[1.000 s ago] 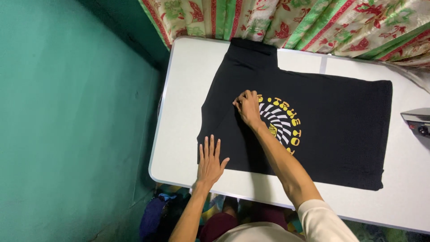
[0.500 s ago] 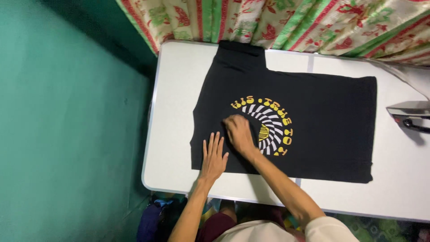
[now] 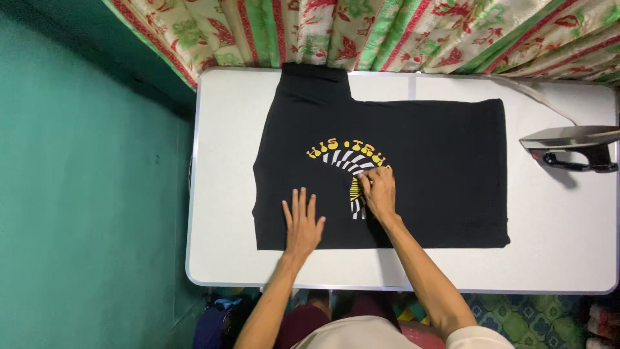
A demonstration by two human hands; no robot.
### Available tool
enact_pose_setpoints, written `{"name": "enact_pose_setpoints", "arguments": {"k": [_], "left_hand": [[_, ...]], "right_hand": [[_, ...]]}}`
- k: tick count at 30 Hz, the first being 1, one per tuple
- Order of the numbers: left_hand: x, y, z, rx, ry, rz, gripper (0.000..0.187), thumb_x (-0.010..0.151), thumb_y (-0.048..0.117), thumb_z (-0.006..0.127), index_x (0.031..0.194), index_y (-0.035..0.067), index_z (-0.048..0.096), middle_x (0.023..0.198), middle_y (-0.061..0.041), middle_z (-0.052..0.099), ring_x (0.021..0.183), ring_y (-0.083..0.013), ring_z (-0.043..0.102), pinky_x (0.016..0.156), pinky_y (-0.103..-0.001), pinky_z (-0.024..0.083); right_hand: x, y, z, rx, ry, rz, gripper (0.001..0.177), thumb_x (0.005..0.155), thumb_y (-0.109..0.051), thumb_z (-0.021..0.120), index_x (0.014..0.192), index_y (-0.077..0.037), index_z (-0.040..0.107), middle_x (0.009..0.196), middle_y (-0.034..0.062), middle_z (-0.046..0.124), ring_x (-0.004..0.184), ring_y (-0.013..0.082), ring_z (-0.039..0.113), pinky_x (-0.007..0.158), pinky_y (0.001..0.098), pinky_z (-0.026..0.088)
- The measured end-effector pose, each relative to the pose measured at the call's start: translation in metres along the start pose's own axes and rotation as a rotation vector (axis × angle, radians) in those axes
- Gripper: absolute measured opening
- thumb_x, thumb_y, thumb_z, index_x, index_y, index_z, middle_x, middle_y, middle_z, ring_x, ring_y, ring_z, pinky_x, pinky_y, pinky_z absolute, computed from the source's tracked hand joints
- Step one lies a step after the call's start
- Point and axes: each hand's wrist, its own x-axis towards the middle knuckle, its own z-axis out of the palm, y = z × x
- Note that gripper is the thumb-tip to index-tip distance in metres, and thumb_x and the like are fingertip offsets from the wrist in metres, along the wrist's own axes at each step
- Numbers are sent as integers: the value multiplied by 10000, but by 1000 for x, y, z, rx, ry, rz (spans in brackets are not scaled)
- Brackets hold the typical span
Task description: The recorder is ironing a black t-shirt on a white folding table.
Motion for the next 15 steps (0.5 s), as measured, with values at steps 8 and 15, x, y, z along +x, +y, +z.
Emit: {"name": "enact_pose_setpoints", "arguments": {"k": [8, 15], "left_hand": [[-9, 41, 11, -47, -126, 75, 769, 947, 548, 569, 1590, 212, 315, 1668, -229, 147, 1536, -476, 57, 1155, -718, 36], [-9, 40, 8, -13, -207, 115, 739, 892, 616, 575, 1558, 395, 342, 1701, -122, 112, 1538, -465, 19, 1096, -802, 7]], "right_hand": [[22, -11, 22, 178, -304, 244, 225, 940, -414, 726, 902, -193, 750, 849, 62, 667, 942, 284, 670, 833, 422, 557], [27, -28, -4, 207, -266, 196, 171, 991, -232, 664, 938, -78, 715, 902, 171, 652, 978, 380, 628, 885, 461, 520]]}}
